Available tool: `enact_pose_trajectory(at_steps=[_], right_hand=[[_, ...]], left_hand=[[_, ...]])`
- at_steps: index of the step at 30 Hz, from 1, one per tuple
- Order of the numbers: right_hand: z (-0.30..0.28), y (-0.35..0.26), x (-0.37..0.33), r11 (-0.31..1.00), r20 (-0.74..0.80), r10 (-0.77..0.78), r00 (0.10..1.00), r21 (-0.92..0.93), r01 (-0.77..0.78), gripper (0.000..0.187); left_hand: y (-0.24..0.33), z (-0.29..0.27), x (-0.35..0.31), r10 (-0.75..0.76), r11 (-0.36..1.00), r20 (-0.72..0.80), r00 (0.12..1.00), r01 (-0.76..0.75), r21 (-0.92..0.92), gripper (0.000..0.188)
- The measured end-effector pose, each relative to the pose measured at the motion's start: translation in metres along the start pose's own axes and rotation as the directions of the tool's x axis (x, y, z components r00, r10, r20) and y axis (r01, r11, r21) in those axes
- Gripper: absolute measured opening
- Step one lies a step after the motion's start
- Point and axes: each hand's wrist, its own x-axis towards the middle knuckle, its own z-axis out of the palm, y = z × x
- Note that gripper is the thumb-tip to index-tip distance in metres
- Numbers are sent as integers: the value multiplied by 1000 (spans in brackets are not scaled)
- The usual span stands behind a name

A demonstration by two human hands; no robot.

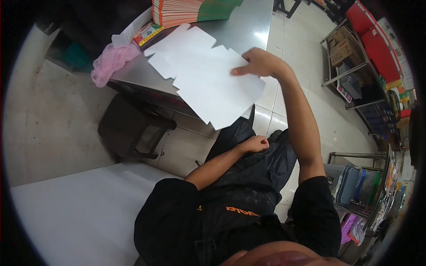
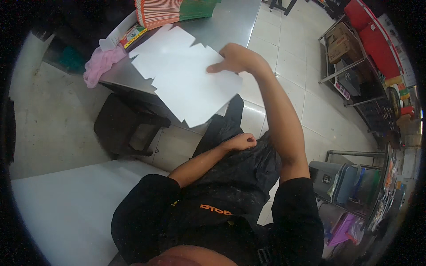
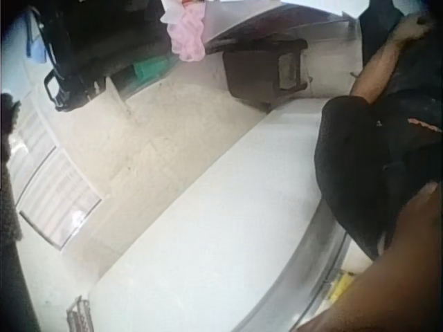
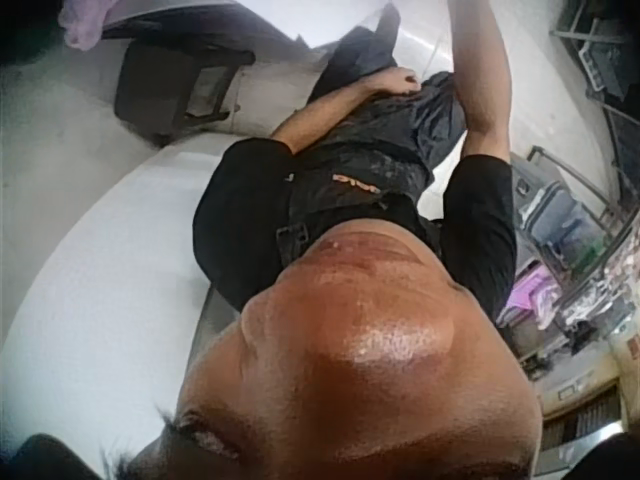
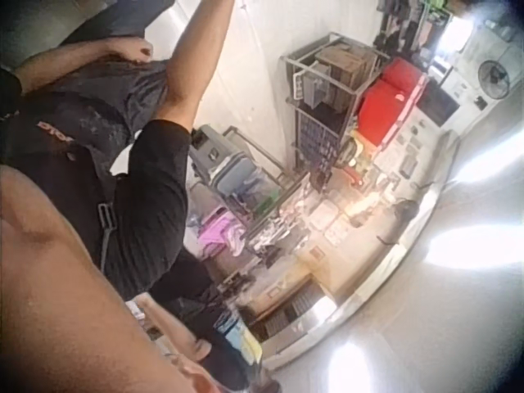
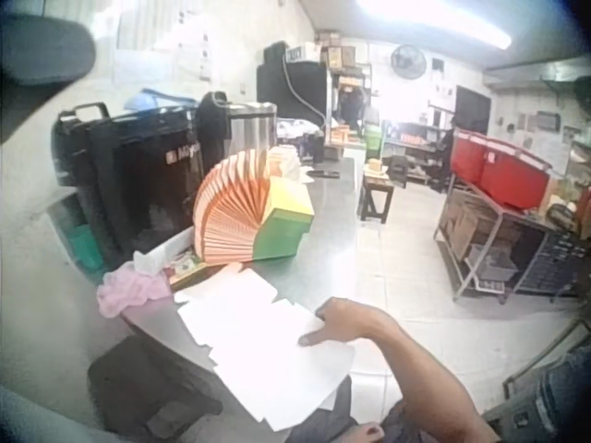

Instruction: The person picks up a cardboard food container, folds the side flaps inward by hand to assemble the box, and then repeats the process with additional containers.

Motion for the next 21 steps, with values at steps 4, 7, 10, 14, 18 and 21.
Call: enact_pose_trajectory(at_steps=[4,7,10,14,18,21], right_hand=[[-3,35,-54,953,119,-102,988,298,62,47],[6,78,-108,807,13,-46,999,590,29,41],[20,138,-179,571,8,103,995,818,-66,41],[60,212,-262,325,26,156,987,943,-76,39],[94,253,-337,288,123,277,953,936,-204,35],[120,270,-364,514,93,431,898,792,-329,32]], left_hand=[[5,-3,-7,-98,972,92,991,115,-204,29],[-16,-25,-5,418,397,390,821,220,-891,42],[59,-14,-18,376,305,104,921,-16,-952,46],[23,-20,-10,646,-62,211,733,326,-943,60],[67,-29,-35,504,107,462,730,478,-872,60],[41,-6,-17,233,518,530,816,357,-777,53]])
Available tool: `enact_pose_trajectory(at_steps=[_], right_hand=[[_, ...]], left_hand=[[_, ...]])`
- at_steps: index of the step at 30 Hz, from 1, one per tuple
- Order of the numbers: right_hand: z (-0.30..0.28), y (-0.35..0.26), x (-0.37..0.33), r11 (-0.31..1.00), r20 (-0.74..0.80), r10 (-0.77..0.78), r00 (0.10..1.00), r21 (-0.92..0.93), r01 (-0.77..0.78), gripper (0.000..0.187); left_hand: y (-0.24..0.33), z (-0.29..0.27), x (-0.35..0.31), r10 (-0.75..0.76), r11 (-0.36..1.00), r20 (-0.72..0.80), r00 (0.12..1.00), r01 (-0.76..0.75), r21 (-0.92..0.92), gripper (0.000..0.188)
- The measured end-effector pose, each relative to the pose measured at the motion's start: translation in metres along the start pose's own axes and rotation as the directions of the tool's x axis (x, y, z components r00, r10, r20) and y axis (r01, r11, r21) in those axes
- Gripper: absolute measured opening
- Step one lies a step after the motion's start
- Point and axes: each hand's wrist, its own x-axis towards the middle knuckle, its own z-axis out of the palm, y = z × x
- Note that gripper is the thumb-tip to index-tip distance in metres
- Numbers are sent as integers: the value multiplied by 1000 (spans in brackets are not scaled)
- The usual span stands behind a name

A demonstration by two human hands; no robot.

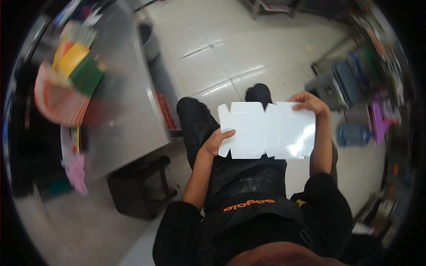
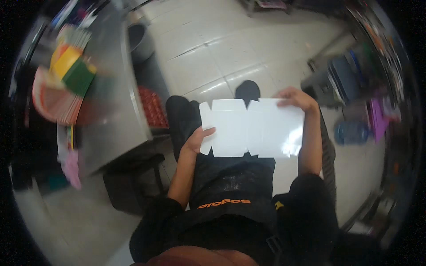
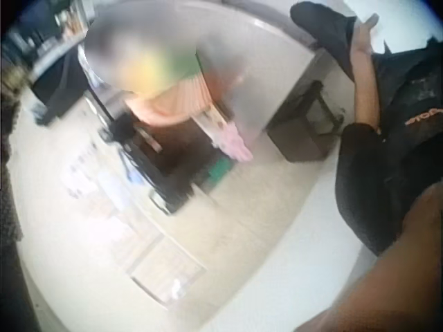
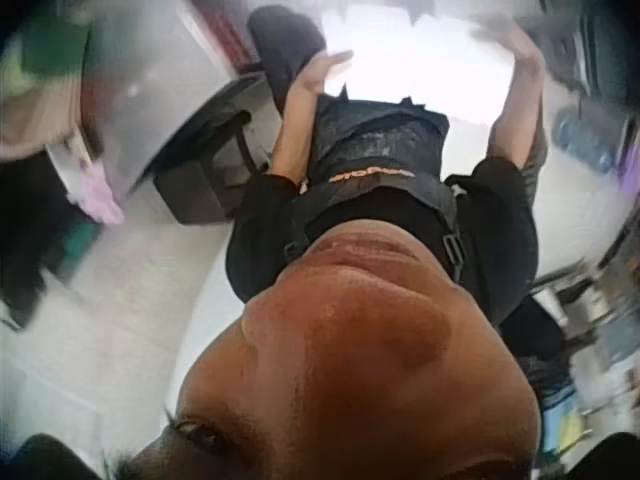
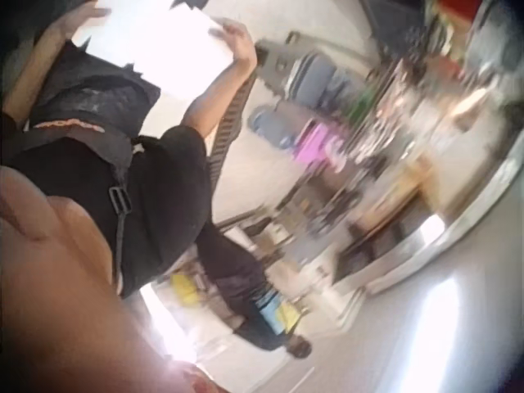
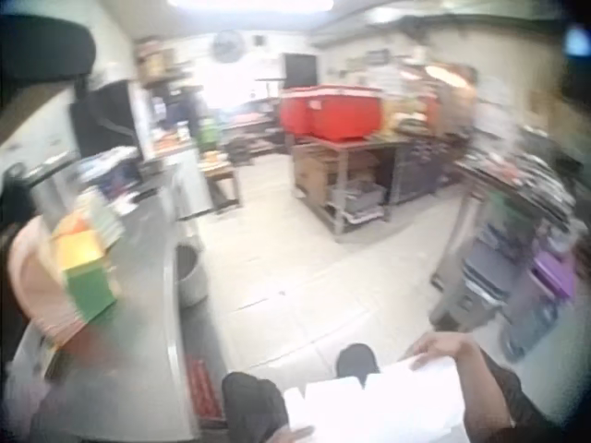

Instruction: The person picks up a cardboard food container, folds the side flaps inward by hand to assemble the box, and then repeats the process with additional containers.

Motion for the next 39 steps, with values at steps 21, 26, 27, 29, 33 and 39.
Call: enact_pose_trajectory(at_steps=[21,26,27,29,33,39], right_hand=[[81,109,4,872,-567,434,700,71,-484,37],[116,81,36,808,-614,428,663,-69,-585,57],[126,81,41,807,-610,429,666,-74,-587,57],[147,83,51,883,-820,227,526,-55,-466,75],[150,76,54,878,-747,386,541,119,-463,82],[134,93,45,893,-574,436,694,374,-252,87]], left_hand=[[-41,2,35,-114,972,-362,925,180,153,50],[-33,0,30,-121,978,-383,916,177,115,50],[-32,0,30,-123,981,-369,921,170,97,50],[-33,1,31,-131,981,-376,917,174,82,50],[-32,-3,30,-146,976,-401,904,199,93,49],[-38,0,30,-116,973,-395,911,183,137,48]])
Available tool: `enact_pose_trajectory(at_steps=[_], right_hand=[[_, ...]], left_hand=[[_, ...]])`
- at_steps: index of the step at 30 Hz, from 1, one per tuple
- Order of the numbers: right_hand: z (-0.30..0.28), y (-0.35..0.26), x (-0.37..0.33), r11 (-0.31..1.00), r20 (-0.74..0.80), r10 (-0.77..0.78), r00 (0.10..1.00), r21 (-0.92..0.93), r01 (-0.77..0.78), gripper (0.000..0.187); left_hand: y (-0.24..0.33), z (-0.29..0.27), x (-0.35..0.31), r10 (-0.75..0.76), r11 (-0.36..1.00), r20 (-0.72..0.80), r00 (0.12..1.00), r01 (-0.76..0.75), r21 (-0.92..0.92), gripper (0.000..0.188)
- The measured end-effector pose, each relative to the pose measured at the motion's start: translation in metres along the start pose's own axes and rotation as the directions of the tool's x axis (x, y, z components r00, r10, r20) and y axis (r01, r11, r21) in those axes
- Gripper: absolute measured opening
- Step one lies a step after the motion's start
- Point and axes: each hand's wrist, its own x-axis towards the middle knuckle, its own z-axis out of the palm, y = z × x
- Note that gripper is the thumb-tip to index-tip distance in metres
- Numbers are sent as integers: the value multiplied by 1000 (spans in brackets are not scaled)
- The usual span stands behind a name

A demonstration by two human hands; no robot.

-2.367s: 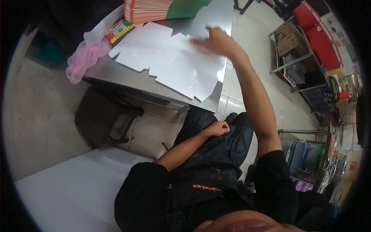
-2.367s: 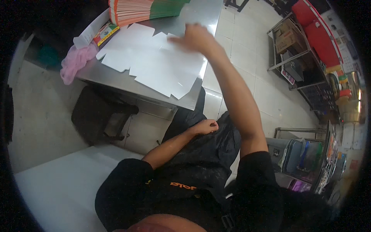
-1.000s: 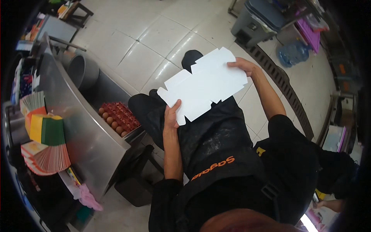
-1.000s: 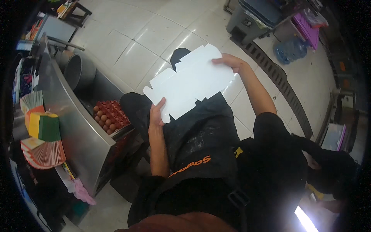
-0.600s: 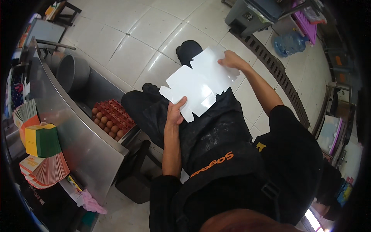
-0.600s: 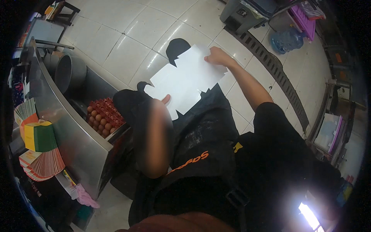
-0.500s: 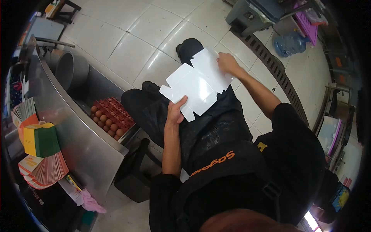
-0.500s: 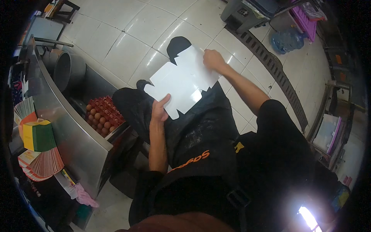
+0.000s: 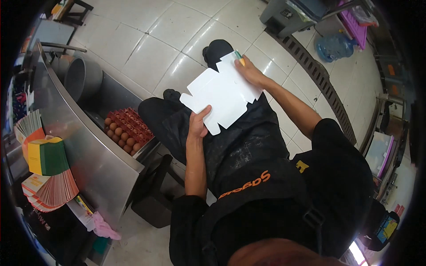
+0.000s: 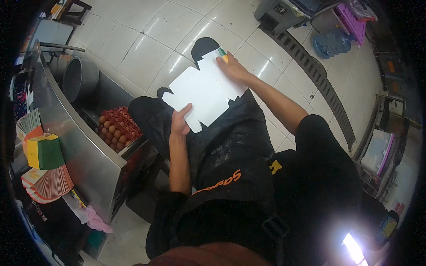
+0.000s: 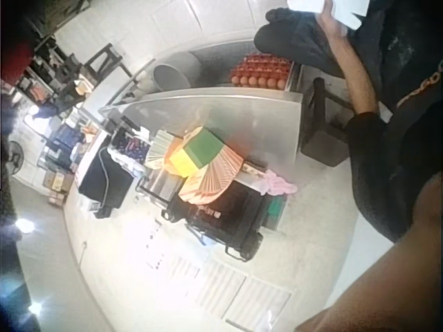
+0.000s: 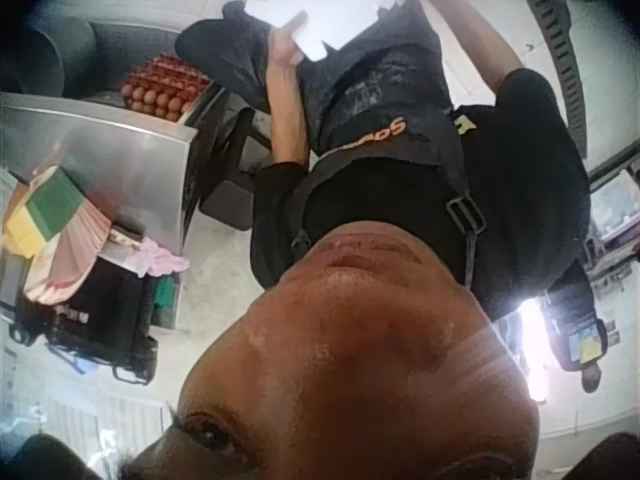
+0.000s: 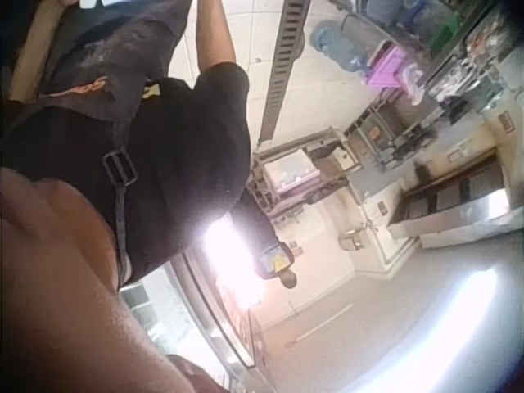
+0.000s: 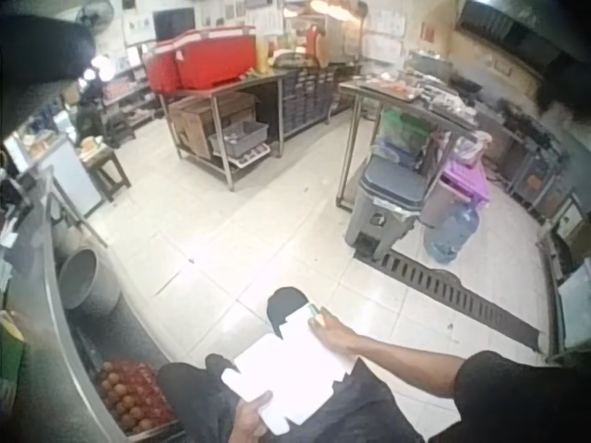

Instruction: The person picks up a cardboard food container, folds the side flaps inward by hand to assemble the box, and then repeats the process with additional containers.

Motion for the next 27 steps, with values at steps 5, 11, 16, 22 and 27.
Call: enact_pose_trajectory(at_steps=[5,11,16,22,27], right_hand=[[8,-4,-2,982,-72,19,997,-185,-32,90],[-51,1,-9,949,282,-29,959,310,-62,67],[-86,19,-15,850,448,81,890,436,-297,46],[-88,14,-32,663,452,-46,891,681,-311,41],[-101,-46,-67,742,294,-80,952,655,-140,44]], left_hand=[[4,7,0,-4,1000,10,1000,4,21,47],[6,7,-1,28,999,-43,999,-26,45,48],[8,-2,-5,16,999,-88,996,-12,44,48],[12,-9,-6,-37,989,13,999,38,-140,46],[45,41,-35,178,982,36,983,-175,-71,45]])
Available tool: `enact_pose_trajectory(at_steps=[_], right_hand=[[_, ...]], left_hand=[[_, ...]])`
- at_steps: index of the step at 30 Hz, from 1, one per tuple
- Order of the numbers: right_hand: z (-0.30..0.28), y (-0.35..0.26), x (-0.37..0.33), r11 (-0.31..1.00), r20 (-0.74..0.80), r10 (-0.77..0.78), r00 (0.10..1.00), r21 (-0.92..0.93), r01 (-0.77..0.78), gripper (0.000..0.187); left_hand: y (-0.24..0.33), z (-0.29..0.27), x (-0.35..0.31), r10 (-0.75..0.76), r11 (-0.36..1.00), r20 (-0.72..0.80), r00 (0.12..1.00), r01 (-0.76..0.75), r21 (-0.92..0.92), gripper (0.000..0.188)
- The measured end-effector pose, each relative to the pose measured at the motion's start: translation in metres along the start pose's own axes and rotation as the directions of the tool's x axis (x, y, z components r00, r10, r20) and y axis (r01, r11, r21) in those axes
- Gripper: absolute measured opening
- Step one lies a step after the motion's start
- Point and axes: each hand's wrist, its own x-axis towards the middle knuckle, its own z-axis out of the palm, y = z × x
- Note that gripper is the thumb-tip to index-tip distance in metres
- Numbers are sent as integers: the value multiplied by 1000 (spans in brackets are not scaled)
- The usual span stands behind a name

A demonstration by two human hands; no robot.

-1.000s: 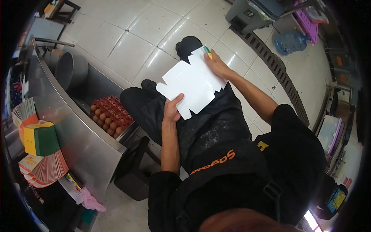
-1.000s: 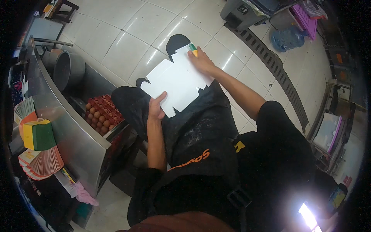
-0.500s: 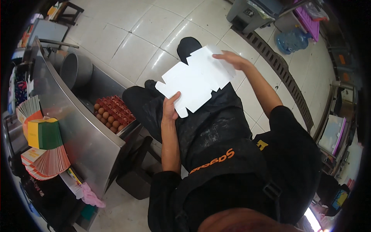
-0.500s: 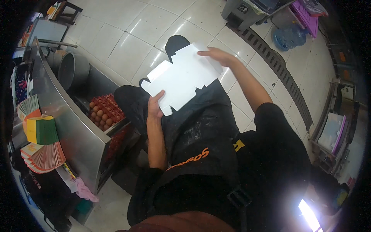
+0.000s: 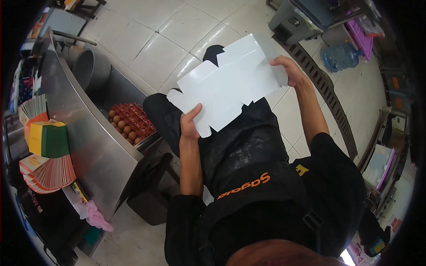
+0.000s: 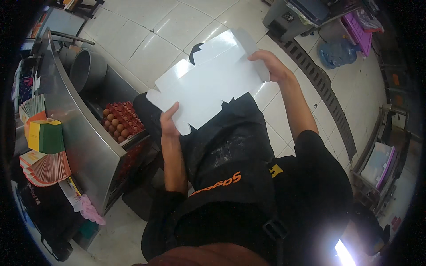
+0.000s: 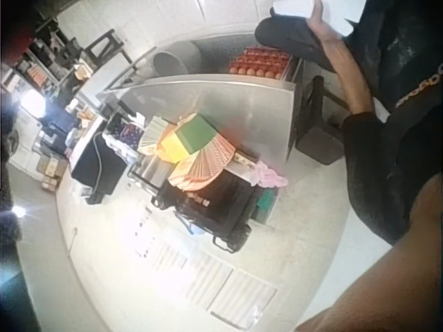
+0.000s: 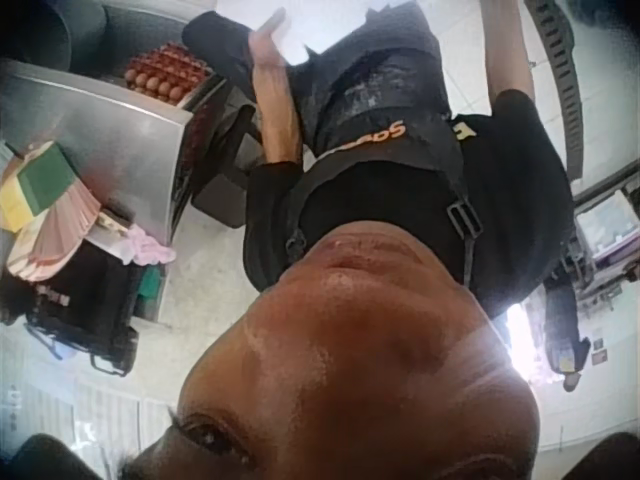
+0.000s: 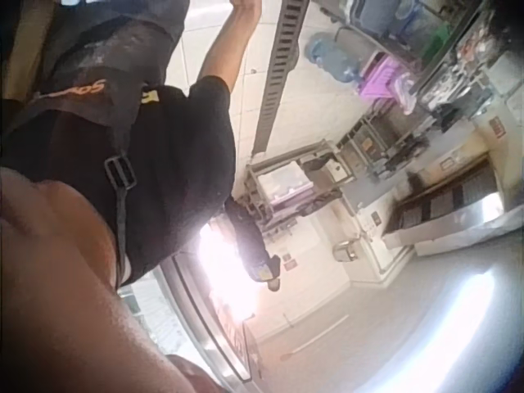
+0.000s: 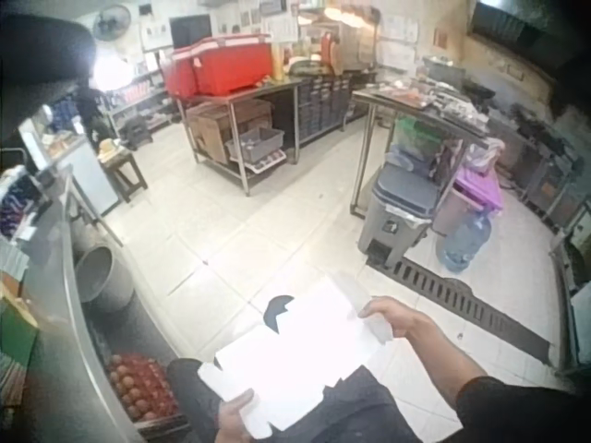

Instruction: The person picks up a cardboard food container, folds the side flaps inward by hand to assemble the box, and then repeats the process with additional containers.

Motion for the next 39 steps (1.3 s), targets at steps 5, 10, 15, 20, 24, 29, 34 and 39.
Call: enact_pose_trajectory(at_steps=[5,10,15,20,24,29,34,39], right_hand=[[33,-13,-14,955,-155,-256,954,-193,225,50],[65,-2,-8,787,-38,-525,850,-402,468,58],[100,14,-22,571,103,-581,807,-655,495,66],[139,27,-41,380,273,-565,779,-752,539,76],[150,35,-42,244,386,-593,707,-751,614,81],[152,23,-55,170,451,-582,676,-746,644,72],[136,1,-39,567,82,-729,680,-484,666,41],[145,8,-21,481,-116,-872,475,-379,790,45]], left_hand=[[19,28,-15,99,974,140,985,-125,187,41],[11,33,-13,148,931,132,980,-184,316,38],[1,33,-6,220,867,152,964,-265,423,34],[-4,45,-1,240,897,147,960,-277,345,37],[-16,30,1,402,767,238,884,-468,440,49],[-8,51,-8,576,656,63,815,-507,559,39],[5,51,-16,672,513,165,722,-614,600,42],[6,85,-40,662,386,318,679,-672,631,37]])
